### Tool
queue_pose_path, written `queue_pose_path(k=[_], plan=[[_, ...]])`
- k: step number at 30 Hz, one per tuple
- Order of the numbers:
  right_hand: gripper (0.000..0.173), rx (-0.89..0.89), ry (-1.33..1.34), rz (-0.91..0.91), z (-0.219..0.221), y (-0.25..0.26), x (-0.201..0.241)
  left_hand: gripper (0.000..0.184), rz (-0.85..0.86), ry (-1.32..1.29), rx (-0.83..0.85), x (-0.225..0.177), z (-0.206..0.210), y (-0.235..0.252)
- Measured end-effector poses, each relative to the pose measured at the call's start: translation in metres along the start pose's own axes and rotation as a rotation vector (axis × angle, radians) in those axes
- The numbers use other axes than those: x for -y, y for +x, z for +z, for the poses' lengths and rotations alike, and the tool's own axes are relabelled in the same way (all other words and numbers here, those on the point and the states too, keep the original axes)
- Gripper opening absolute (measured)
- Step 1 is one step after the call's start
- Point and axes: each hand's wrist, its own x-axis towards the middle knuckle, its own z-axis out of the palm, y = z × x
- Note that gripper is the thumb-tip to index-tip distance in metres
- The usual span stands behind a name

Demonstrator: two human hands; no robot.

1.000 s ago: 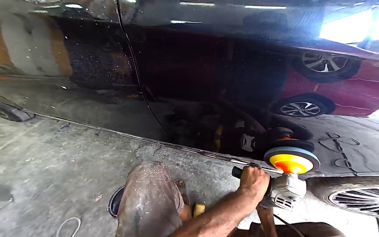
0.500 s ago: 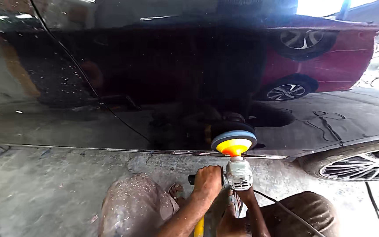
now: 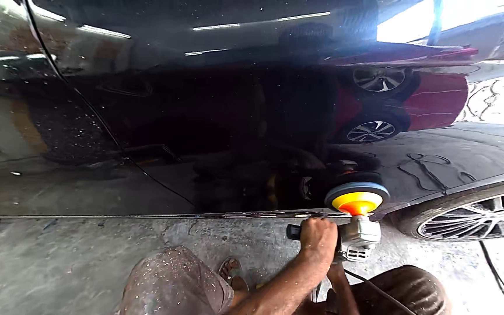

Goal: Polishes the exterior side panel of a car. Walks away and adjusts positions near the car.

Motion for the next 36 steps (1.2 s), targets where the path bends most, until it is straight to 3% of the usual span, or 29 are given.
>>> queue_pose_path(k=[2,4,11,15,21,28,32,36], plan=[[0.070,-0.029,0.038,-0.132,0.019,0.025,-0.067,0.025,-0.036,0.012,0.032,0.016,0.006,-0.004],[0.081,-0.009,0.026,-0.165,0.029,0.035,-0.088,0.023,-0.065,0.023,0.051,0.036,0.010,-0.009],[0.075,0.106,-0.097,-0.152,0.043,0.039,-0.067,0.032,-0.203,-0.039,0.004,0.101,0.036,-0.027],[0.075,0.169,-0.136,-0.159,0.045,0.041,-0.069,0.036,-0.263,-0.070,0.021,0.114,0.045,-0.032],[0.075,0.064,-0.160,-0.171,0.035,0.039,-0.070,0.034,-0.181,-0.088,0.026,0.100,0.038,-0.025],[0.075,-0.061,0.007,-0.161,0.016,0.030,-0.068,0.024,-0.022,-0.048,-0.011,0.027,0.008,-0.006],[0.069,-0.008,0.027,0.020,-0.008,0.025,-0.041,0.026,0.012,0.002,-0.003,-0.009,-0.004,0.002],[0.078,-0.114,0.001,-0.147,0.002,0.034,-0.077,0.024,0.010,0.011,0.011,0.005,0.000,0.001]])
